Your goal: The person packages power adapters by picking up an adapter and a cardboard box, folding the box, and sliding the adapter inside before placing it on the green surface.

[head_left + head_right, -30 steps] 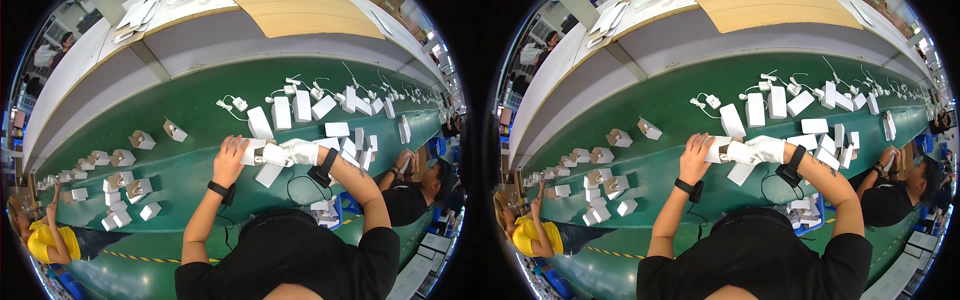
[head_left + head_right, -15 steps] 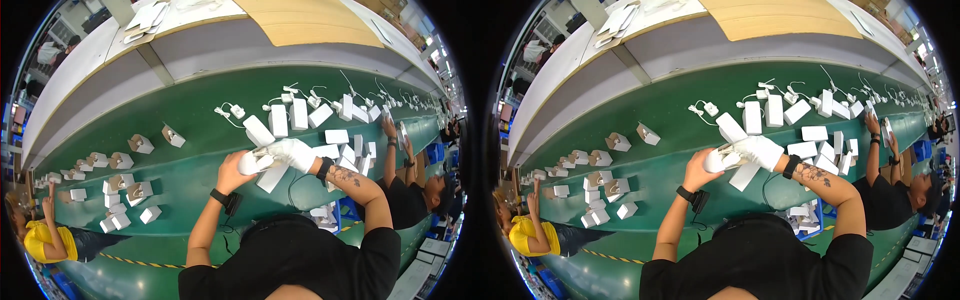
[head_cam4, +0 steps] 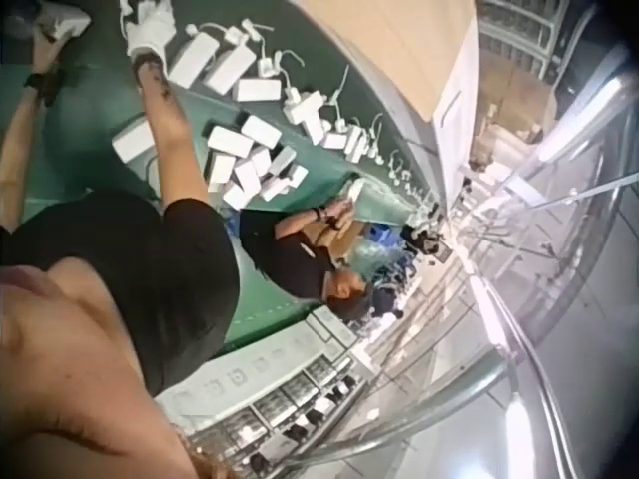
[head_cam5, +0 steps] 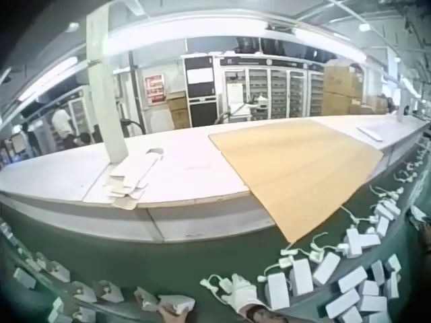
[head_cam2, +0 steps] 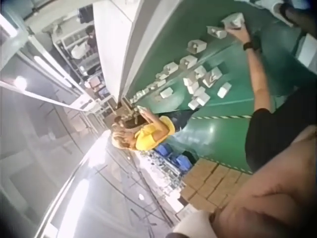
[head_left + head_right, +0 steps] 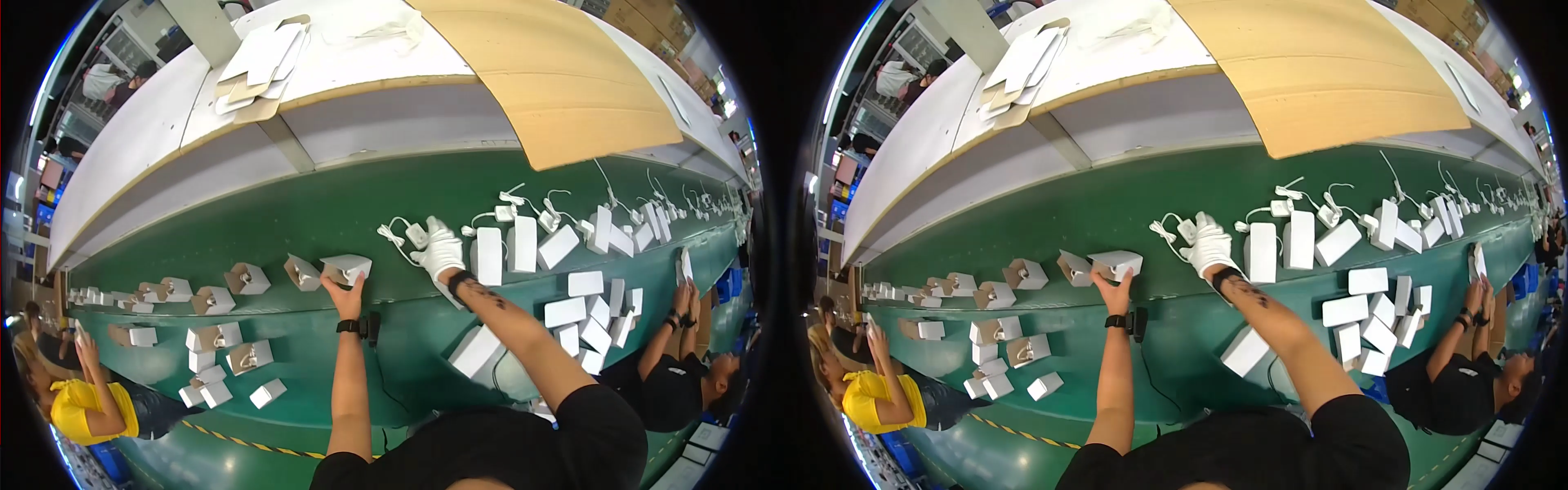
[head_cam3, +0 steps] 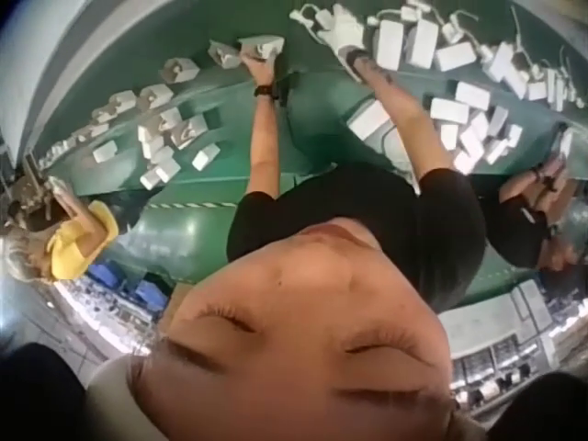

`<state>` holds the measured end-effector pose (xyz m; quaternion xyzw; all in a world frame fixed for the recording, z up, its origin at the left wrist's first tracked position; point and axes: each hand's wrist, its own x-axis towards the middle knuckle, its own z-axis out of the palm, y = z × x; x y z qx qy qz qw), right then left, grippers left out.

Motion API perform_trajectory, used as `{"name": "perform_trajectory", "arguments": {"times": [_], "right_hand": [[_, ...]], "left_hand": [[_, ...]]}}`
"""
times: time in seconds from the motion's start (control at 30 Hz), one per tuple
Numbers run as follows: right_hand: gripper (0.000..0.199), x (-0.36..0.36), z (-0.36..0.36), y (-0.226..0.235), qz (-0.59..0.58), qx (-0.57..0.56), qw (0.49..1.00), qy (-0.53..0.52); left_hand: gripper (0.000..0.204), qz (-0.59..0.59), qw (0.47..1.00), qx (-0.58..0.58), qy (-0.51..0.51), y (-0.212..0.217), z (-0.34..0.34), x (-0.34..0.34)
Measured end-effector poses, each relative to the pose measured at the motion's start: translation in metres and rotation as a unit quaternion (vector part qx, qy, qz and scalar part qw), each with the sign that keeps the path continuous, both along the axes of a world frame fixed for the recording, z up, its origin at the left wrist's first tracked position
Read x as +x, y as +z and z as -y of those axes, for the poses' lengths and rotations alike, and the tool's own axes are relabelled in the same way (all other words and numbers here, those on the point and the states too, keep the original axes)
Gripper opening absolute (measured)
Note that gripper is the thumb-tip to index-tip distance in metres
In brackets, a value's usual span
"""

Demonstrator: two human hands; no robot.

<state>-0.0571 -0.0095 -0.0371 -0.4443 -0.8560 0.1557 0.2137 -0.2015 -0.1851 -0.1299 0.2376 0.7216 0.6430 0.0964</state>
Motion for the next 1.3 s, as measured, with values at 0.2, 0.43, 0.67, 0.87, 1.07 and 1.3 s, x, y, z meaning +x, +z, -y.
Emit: {"name": "perform_trajectory", "arguments": {"times": [0.2,0.43,0.67,0.87,1.07,1.3], "right_hand": [[0.057,-0.029,-0.047,-0.044,0.095,-0.195,0.975,-0.048],[0.028,0.045,-0.013,0.086,-0.222,-0.045,0.970,0.088],[0.022,0.150,0.037,0.075,-0.486,-0.421,0.766,0.015],[0.022,0.170,0.065,0.070,-0.311,-0.395,0.862,0.060],[0.030,0.154,0.072,0.059,-0.177,-0.096,0.975,0.092],[0.033,0.151,0.081,0.021,-0.327,-0.358,0.868,0.108]], "left_hand": [[0.068,-0.186,0.971,-0.133,0.067,0.033,0.003,0.018],[0.056,0.520,0.813,0.103,-0.243,0.080,0.015,0.129],[0.060,0.718,0.493,0.412,-0.268,0.103,-0.078,0.159],[0.071,0.563,0.765,0.076,-0.303,0.127,-0.071,0.190],[0.076,0.461,0.822,0.014,-0.334,0.133,-0.058,0.192],[0.083,0.493,0.828,0.007,-0.266,0.082,-0.067,0.195]]}}
